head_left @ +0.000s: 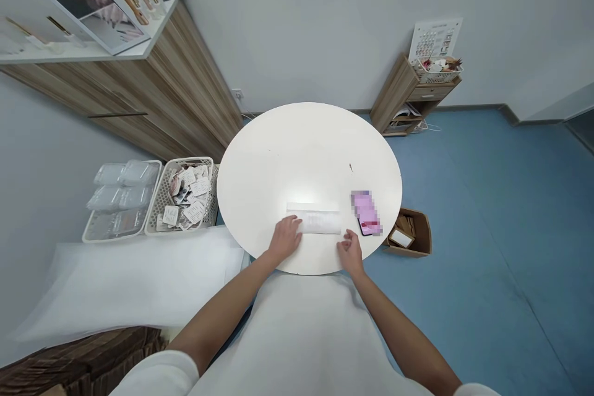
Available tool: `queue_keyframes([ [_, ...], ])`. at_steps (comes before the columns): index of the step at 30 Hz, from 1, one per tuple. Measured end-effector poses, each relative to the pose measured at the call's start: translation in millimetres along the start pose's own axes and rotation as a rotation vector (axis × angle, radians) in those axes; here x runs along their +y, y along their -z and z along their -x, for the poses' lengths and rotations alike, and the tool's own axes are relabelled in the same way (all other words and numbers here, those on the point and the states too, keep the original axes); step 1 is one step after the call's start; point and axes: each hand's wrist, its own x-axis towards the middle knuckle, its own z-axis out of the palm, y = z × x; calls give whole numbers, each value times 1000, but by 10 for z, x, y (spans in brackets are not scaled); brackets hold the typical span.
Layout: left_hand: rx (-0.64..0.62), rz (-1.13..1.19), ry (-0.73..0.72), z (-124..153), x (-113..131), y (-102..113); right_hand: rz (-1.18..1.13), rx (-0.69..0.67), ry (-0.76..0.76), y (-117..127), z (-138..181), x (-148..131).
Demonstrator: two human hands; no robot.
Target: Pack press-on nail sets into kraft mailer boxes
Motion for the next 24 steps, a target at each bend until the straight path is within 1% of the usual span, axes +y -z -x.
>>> queue_keyframes([
  [2, -73, -37, -164, -27, 153, -73, -144, -97, -137, -72, 105, 28],
  [3, -103, -62, -207, -47, 217, -117, -215, -134, -181, -110, 128, 19],
  [5, -150, -110, -220, -87, 304, -207, -305, -198, -213, -179, 120, -35],
  [7, -183, -147, -193, -118, 336, -282, -293, -225, -192, -235, 60, -108],
  [9, -206, -165, -179, -132, 334, -331, -231, -187, -163, -281, -26, -169],
  [12, -223, -161, -168, -134, 324, -360, -114, -53, -141, -328, -171, -210],
  [14, -231, -150, -156, -133, 328, -360, -68, -21, -96, -341, -279, -221],
  [16, -237, -143, -150, -135, 333, -352, -100, -30, -42, -336, -397, -242],
  [18, -237, -136, -154, -138, 330, -338, -163, -43, -21, -317, -513, -284],
  [21, -237, -113, -179, -133, 307, -313, -107, -79, -60, -271, -638, -363],
  [24, -242, -80, -214, -100, 287, -290, -95, -127, -137, -210, -646, -408],
])
